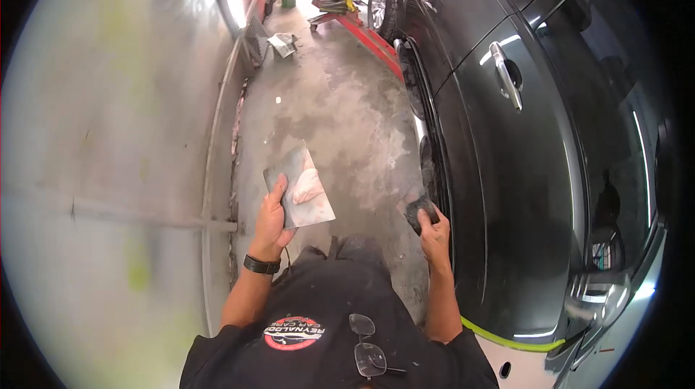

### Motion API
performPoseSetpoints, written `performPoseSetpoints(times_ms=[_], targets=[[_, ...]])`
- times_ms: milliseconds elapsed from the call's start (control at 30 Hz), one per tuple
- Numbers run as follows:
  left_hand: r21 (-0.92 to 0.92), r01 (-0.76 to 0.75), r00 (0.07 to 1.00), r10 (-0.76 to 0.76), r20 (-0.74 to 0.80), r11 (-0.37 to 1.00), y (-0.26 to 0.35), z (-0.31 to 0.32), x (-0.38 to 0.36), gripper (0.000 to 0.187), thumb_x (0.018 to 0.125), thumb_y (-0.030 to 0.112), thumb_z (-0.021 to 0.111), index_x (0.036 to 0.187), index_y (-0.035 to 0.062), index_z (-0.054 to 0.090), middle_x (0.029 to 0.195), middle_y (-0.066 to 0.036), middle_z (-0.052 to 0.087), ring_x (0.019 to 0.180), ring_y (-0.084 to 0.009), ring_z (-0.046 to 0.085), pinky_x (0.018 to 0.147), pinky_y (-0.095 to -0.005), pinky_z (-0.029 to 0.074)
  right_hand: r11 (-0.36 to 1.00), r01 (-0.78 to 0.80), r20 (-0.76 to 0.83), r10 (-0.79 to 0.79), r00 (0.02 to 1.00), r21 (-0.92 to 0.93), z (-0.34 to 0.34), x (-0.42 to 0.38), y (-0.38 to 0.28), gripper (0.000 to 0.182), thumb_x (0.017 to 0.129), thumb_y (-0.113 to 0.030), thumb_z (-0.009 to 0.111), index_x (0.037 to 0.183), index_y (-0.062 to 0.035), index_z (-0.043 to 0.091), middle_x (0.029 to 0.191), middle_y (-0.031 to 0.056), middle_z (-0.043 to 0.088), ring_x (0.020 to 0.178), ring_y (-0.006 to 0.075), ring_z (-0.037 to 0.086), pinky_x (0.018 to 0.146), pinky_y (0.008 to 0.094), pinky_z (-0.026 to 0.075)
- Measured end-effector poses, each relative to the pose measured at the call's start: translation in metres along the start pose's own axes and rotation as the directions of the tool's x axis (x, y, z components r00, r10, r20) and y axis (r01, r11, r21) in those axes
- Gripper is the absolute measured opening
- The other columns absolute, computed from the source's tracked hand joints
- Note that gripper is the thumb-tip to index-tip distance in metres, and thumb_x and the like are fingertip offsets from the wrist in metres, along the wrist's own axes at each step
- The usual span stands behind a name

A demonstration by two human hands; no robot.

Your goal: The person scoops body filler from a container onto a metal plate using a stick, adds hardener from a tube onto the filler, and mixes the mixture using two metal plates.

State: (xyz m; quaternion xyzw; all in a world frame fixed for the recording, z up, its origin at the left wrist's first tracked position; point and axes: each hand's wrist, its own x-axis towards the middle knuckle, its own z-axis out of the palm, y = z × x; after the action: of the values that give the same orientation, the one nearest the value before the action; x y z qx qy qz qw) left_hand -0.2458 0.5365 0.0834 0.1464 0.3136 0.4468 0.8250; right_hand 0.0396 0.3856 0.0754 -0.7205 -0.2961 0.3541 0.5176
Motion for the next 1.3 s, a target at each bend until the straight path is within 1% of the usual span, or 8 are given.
performPoseSetpoints(times_ms=[200,333,667,700,800,967,1167,1300], targets=[[0.051,0.089,0.993,-0.093,0.073,0.995,0.029,0.047,0.185,0.045,0.103,0.033,0.048,0.133,0.0004,0.049,0.119,-0.011,0.064,0.102,-0.022,0.066,0.089,-0.0399,0.056,0.999,0.029,-0.249,-0.032,0.968,-0.017,-0.009,0.146,-0.007,0.031,0.094,-0.011,0.056,0.118,0.0087,0.062,0.1,0.01,0.07,0.088,0.0162,0.061,0.083,0.0295,0.047],[0.031,0.094,0.992,-0.096,0.082,0.995,0.048,0.077,0.284,0.044,0.103,0.034,0.048,0.133,0.0016,0.05,0.118,-0.01,0.064,0.102,-0.0212,0.066,0.088,-0.0396,0.056,0.998,0.036,-0.26,-0.047,0.965,-0.046,-0.002,0.254,-0.015,0.028,0.094,-0.008,0.057,0.115,0.0077,0.064,0.106,0.007,0.068,0.089,0.0137,0.06,0.084,0.0265,0.045],[-0.067,0.113,0.992,-0.109,0.065,0.991,0.096,0.128,0.448,0.043,0.103,0.033,0.047,0.131,0.0007,0.051,0.118,-0.011,0.065,0.102,-0.0235,0.067,0.088,-0.0421,0.058,0.989,0.015,-0.24,-0.051,0.969,-0.149,0.018,0.425,-0.072,0.039,0.095,-0.017,0.059,0.118,0.0133,0.06,0.093,0.0101,0.07,0.085,0.0131,0.06,0.079,0.0267,0.047],[-0.056,0.128,0.99,-0.124,0.068,0.99,0.098,0.132,0.468,0.043,0.103,0.033,0.047,0.131,0.0009,0.05,0.117,-0.011,0.065,0.102,-0.0236,0.067,0.088,-0.0422,0.058,0.987,-0.045,-0.274,0.0,0.962,-0.157,0.02,0.436,-0.074,0.023,0.096,-0.012,0.057,0.107,0.0059,0.066,0.094,0.0016,0.068,0.085,0.0085,0.059,0.078,0.0248,0.046],[-0.03,0.235,0.966,-0.23,0.12,0.971,0.106,0.136,0.523,0.043,0.103,0.033,0.048,0.132,0.0008,0.05,0.117,-0.012,0.065,0.102,-0.0234,0.067,0.088,-0.0417,0.058,0.99,-0.048,-0.334,0.002,0.943,-0.131,0.034,0.461,-0.08,0.021,0.096,-0.012,0.057,0.103,0.005,0.067,0.092,0.0018,0.068,0.085,0.0088,0.059,0.078,0.0251,0.046],[0.13,0.438,0.877,-0.455,0.154,0.889,0.112,0.132,0.597,0.043,0.102,0.032,0.052,0.13,0.0001,0.051,0.116,-0.011,0.065,0.099,-0.022,0.067,0.086,-0.0392,0.058,0.917,0.062,-0.534,0.174,0.827,0.395,0.077,0.509,-0.078,0.033,0.099,-0.024,0.06,0.115,0.0054,0.062,0.111,0.009,0.065,0.099,0.0154,0.061,0.088,0.0323,0.048],[0.097,0.452,0.878,-0.461,0.129,0.887,0.161,0.12,0.643,0.043,0.101,0.032,0.053,0.13,0.0002,0.051,0.115,-0.011,0.066,0.099,-0.0206,0.067,0.087,-0.0367,0.057,0.939,0.068,-0.476,0.107,0.873,0.336,0.137,0.555,-0.09,0.032,0.1,-0.024,0.057,0.113,0.0049,0.063,0.11,0.0069,0.065,0.1,0.0133,0.059,0.09,0.0298,0.045],[0.109,0.338,0.931,-0.349,0.107,0.935,0.209,0.098,0.672,0.041,0.102,0.031,0.051,0.126,-0.0026,0.053,0.112,-0.011,0.066,0.097,-0.021,0.067,0.085,-0.0379,0.058,0.941,0.05,-0.455,0.115,0.883,0.334,0.15,0.569,-0.112,0.032,0.102,-0.024,0.055,0.113,0.0043,0.064,0.109,0.0069,0.066,0.098,0.0134,0.059,0.088,0.0296,0.046]])
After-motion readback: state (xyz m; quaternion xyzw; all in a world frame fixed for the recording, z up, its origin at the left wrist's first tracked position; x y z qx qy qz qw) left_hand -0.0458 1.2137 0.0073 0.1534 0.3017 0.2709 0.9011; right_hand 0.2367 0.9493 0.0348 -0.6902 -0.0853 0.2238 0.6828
